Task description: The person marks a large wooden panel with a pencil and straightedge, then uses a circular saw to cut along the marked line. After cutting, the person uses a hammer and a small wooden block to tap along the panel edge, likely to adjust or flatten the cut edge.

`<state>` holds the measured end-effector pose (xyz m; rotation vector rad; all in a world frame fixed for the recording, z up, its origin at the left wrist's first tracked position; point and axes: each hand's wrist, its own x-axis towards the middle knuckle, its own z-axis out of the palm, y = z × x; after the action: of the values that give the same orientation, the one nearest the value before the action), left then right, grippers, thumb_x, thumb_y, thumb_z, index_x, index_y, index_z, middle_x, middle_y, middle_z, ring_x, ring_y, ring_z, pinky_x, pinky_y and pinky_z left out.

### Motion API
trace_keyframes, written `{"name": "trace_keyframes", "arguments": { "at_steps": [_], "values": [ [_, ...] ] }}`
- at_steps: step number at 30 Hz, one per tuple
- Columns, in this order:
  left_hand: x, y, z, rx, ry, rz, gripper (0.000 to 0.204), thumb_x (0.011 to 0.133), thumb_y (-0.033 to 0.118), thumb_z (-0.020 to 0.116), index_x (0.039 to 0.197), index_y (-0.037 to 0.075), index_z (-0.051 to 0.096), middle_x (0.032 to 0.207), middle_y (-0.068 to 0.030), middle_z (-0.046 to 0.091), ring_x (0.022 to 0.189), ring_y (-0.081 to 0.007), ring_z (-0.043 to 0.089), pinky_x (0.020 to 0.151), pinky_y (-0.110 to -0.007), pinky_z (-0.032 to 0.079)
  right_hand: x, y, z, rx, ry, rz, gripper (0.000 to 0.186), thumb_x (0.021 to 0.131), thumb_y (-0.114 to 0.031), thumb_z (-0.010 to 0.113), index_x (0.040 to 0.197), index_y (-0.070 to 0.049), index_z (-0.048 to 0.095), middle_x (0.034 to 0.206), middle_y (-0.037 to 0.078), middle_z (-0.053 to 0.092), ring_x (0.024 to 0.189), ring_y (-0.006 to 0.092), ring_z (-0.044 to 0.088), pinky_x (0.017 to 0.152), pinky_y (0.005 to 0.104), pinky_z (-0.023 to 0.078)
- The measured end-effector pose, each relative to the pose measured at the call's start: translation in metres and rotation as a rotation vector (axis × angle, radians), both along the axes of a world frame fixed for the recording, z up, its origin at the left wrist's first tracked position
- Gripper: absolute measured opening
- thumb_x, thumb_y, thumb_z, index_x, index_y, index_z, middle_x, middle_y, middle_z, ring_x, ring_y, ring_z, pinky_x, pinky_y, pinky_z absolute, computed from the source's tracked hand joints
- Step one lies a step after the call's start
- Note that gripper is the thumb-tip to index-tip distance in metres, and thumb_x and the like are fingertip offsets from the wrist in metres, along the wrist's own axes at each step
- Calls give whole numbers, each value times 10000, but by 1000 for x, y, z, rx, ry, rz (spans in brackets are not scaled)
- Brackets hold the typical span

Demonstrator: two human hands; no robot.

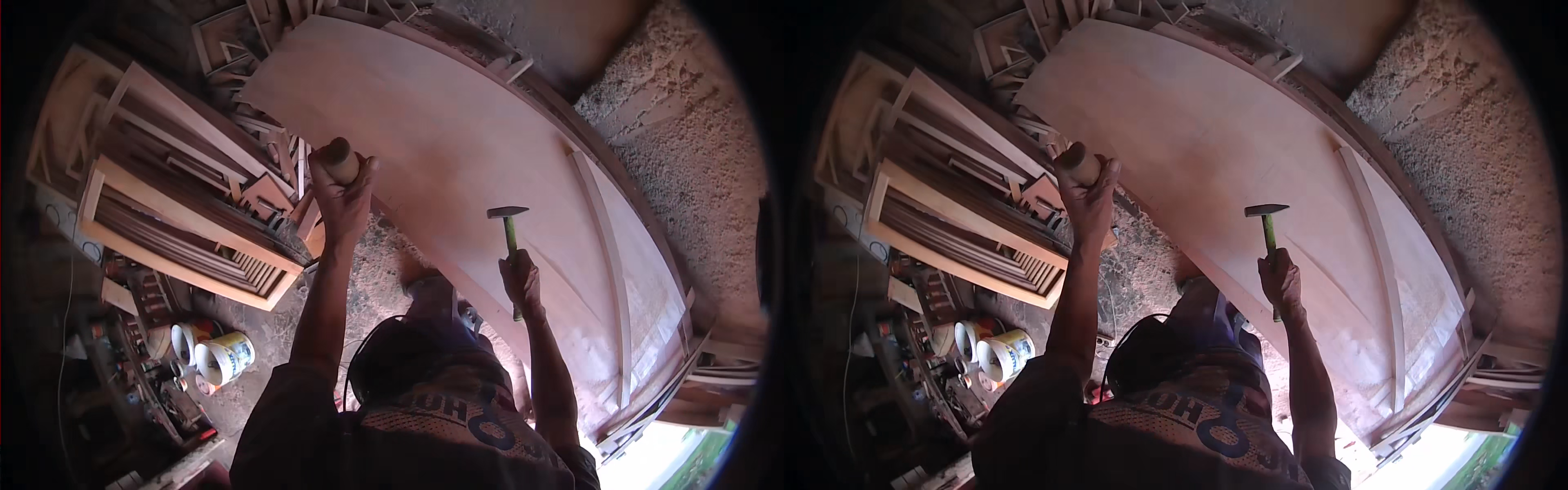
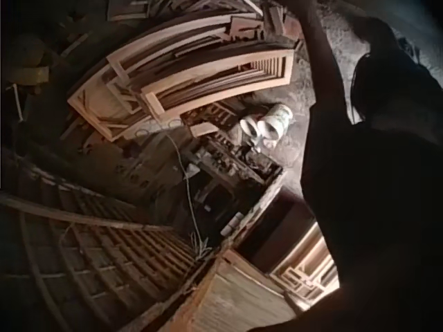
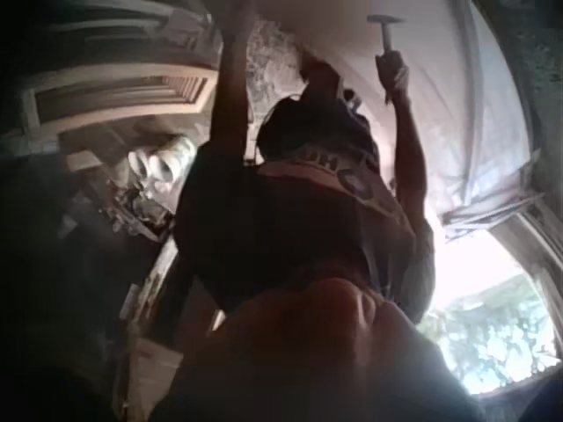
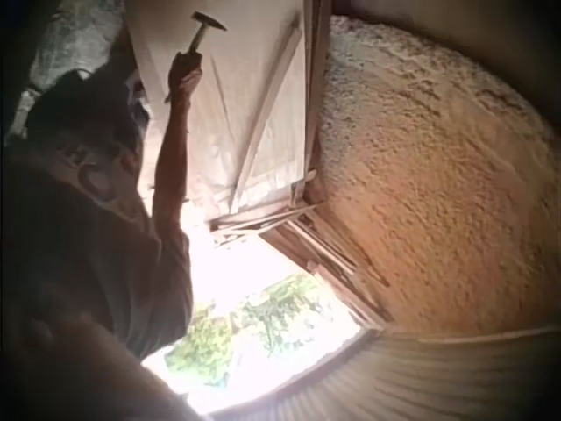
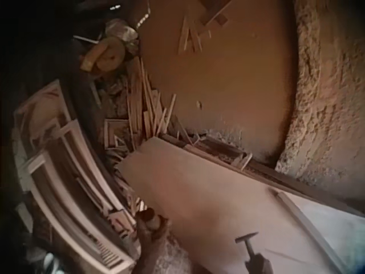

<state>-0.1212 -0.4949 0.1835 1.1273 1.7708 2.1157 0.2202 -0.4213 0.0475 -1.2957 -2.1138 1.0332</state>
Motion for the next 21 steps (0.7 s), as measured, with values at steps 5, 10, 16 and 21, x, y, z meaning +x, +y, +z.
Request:
{"name": "trace_keyframes", "arguments": {
  "at_steps": [5, 10, 16, 21],
  "values": [
    [6, -45, -3, 75, -304, 138, 247, 865, -14, 744, 1076, 21, 622, 930, -10, 616, 805, -74, 569, 686, -231, 471, -60, 60, -17, 38, 96, 176, 220, 908, -180, 659, 948, -43, 492, 775, 205, 638, 697, 418, 636, 610, 480, 494],
    [0, -62, -36, 165, -299, 321, 250, 816, -22, 790, 981, 68, 624, 899, 8, 624, 815, -83, 602, 723, -242, 507, -138, 111, -15, 37, 118, 270, 216, 919, -209, 642, 945, -52, 496, 786, 220, 637, 731, 426, 643, 638, 480, 504],
    [-4, -50, -19, 197, -319, 367, 457, 790, -60, 779, 1190, 44, 586, 886, -3, 620, 814, -77, 589, 701, -226, 498, -168, 143, -38, 98, 18, 362, 223, 919, -233, 639, 959, -69, 492, 803, 255, 655, 766, 480, 644, 627, 533, 502],
    [-9, -61, -16, 183, -299, 410, 251, 839, -81, 717, 1014, 84, 644, 900, -10, 649, 829, -93, 596, 749, -264, 492, -168, 134, -48, 118, -28, 360, 225, 928, -247, 632, 964, -90, 475, 777, 255, 652, 747, 511, 631, 598, 584, 484]
  ]
}}
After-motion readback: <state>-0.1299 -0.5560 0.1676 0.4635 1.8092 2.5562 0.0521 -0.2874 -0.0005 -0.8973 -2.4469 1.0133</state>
